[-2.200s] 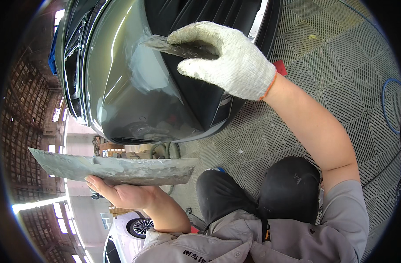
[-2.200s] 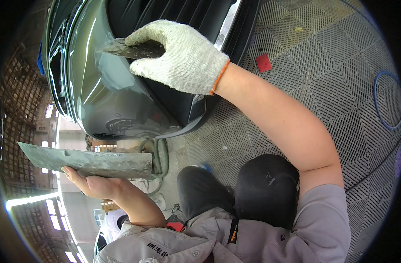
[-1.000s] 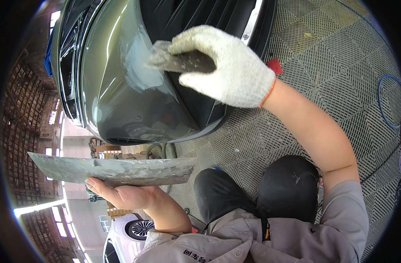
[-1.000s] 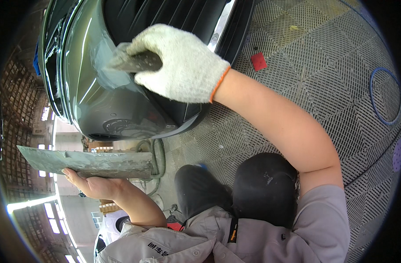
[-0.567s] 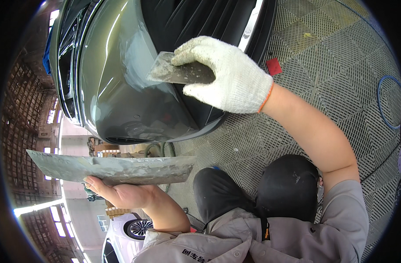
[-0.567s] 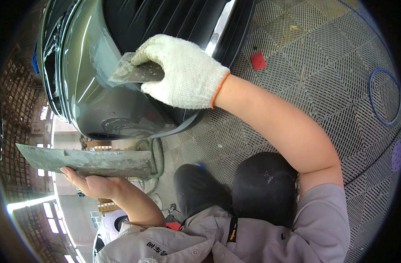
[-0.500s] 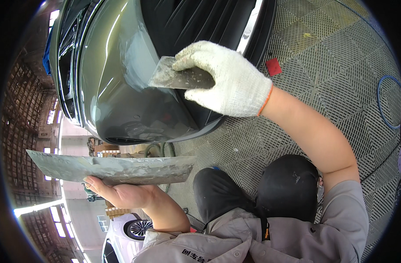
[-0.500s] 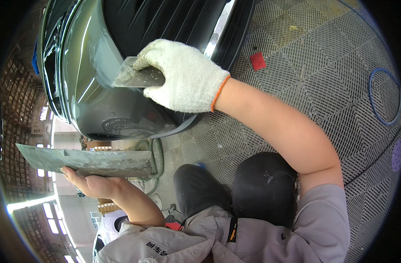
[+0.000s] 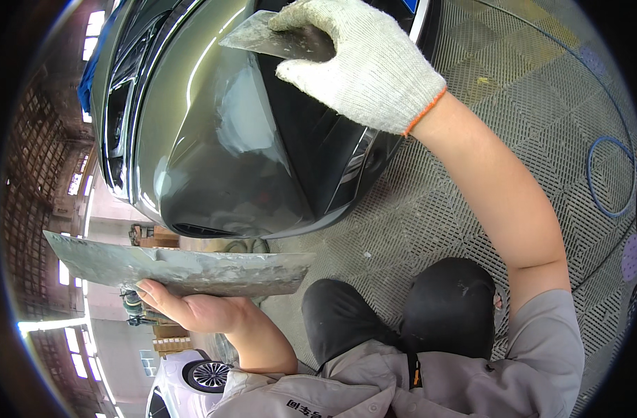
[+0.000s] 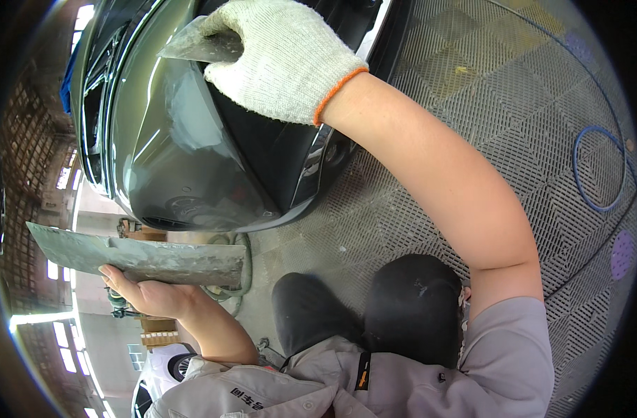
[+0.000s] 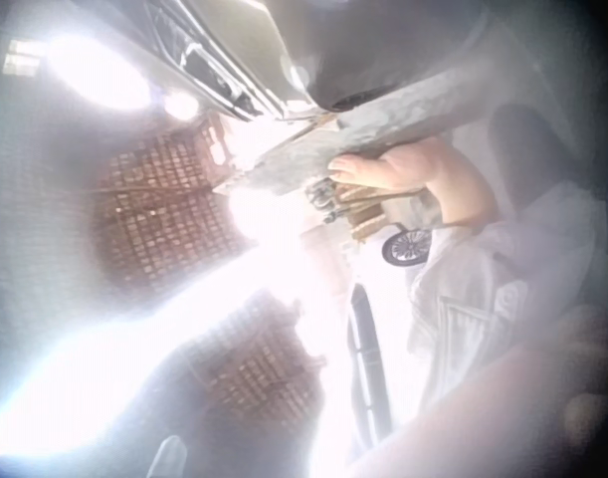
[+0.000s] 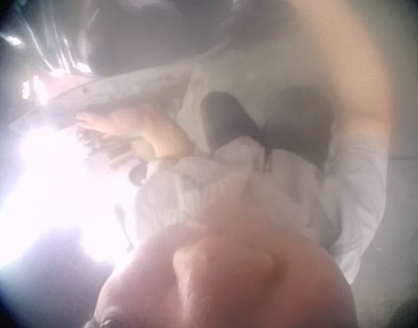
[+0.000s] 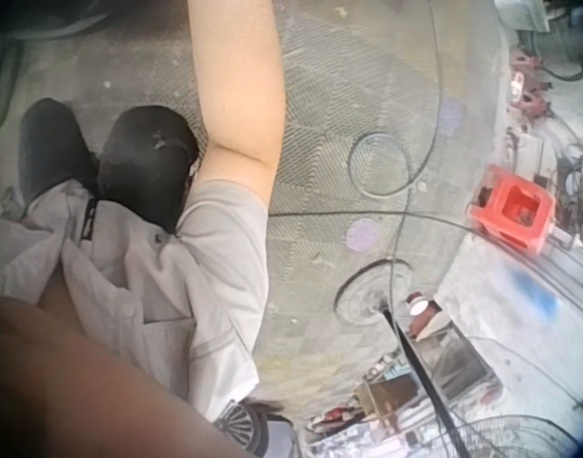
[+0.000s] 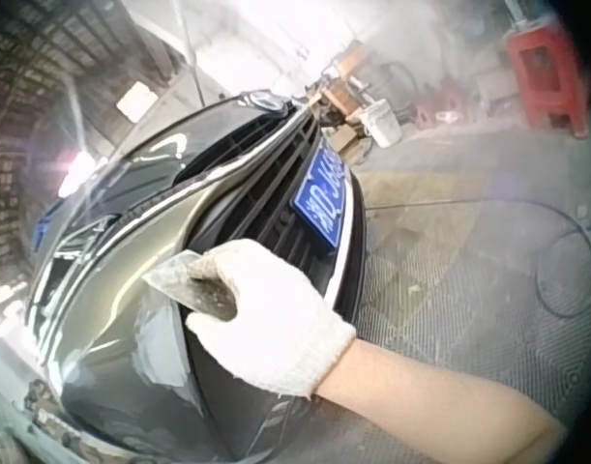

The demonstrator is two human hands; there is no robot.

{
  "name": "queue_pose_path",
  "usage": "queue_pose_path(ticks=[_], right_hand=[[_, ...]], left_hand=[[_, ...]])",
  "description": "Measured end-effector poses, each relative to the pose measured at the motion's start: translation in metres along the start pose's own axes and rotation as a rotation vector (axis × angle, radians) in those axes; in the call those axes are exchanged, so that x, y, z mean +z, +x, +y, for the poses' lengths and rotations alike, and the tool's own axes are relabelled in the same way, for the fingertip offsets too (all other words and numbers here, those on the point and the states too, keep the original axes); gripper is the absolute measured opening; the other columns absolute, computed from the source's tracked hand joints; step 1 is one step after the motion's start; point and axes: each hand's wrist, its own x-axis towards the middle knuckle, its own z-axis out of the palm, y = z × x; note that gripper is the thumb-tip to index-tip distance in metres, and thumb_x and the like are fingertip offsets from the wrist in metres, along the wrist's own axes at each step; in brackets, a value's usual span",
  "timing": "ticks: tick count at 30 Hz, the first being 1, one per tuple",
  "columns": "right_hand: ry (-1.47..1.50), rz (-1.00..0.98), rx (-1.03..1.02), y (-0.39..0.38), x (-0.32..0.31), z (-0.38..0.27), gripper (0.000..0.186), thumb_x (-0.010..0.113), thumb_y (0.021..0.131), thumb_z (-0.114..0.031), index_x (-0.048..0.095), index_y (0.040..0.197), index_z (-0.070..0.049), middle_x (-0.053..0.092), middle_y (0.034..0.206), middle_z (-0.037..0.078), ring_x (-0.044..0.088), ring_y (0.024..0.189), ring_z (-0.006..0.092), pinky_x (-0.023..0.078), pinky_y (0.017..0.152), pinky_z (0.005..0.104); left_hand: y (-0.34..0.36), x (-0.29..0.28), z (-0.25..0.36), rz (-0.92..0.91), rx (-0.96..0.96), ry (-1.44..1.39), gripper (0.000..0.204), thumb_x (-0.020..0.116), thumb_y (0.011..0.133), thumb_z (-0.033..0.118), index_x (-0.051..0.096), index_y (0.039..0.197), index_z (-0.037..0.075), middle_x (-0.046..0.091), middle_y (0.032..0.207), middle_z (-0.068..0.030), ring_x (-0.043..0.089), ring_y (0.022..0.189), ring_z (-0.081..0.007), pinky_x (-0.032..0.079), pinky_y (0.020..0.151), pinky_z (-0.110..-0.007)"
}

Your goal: The person applies body filler to a car bumper using a putty knife and sanding block, then sands the filler on a metal plate. The person works on the bumper and the plate in a workshop setting.

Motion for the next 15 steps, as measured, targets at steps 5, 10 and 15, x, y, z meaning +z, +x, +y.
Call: queue_pose_path(ticks=[5,10,15], right_hand=[[-0.106,-0.147,0.040,-0.023,0.021,0.009,0.043,0.083,0.087,-0.013,0.073,0.127,-0.001,0.070,0.125,0.015,0.073,0.115,0.0286,0.061,0.104,0.0390],[-0.122,-0.279,0.031,-0.083,0.041,0.016,0.046,0.088,0.081,-0.013,0.074,0.124,-0.003,0.071,0.129,0.016,0.072,0.120,0.0315,0.060,0.106,0.0420],[0.027,-0.320,0.242,-0.110,0.021,-0.001,0.046,0.082,0.087,-0.013,0.073,0.130,0.000,0.071,0.134,0.018,0.071,0.127,0.0327,0.058,0.111,0.0426]], left_hand=[[0.002,-0.005,-0.003,0.047,-0.019,0.016,0.066,0.056,0.115,0.036,0.040,0.163,-0.005,0.046,0.164,-0.0180,0.050,0.147,-0.0277,0.040,0.126,-0.041],[-0.003,-0.004,-0.006,0.012,-0.062,-0.027,0.063,0.056,0.115,0.036,0.043,0.161,-0.004,0.050,0.160,-0.0164,0.054,0.143,-0.0273,0.042,0.123,-0.042],[-0.005,-0.004,-0.008,-0.059,-0.078,-0.093,0.057,0.053,0.117,0.034,0.045,0.159,-0.003,0.053,0.156,-0.0156,0.057,0.138,-0.0258,0.044,0.121,-0.041]])
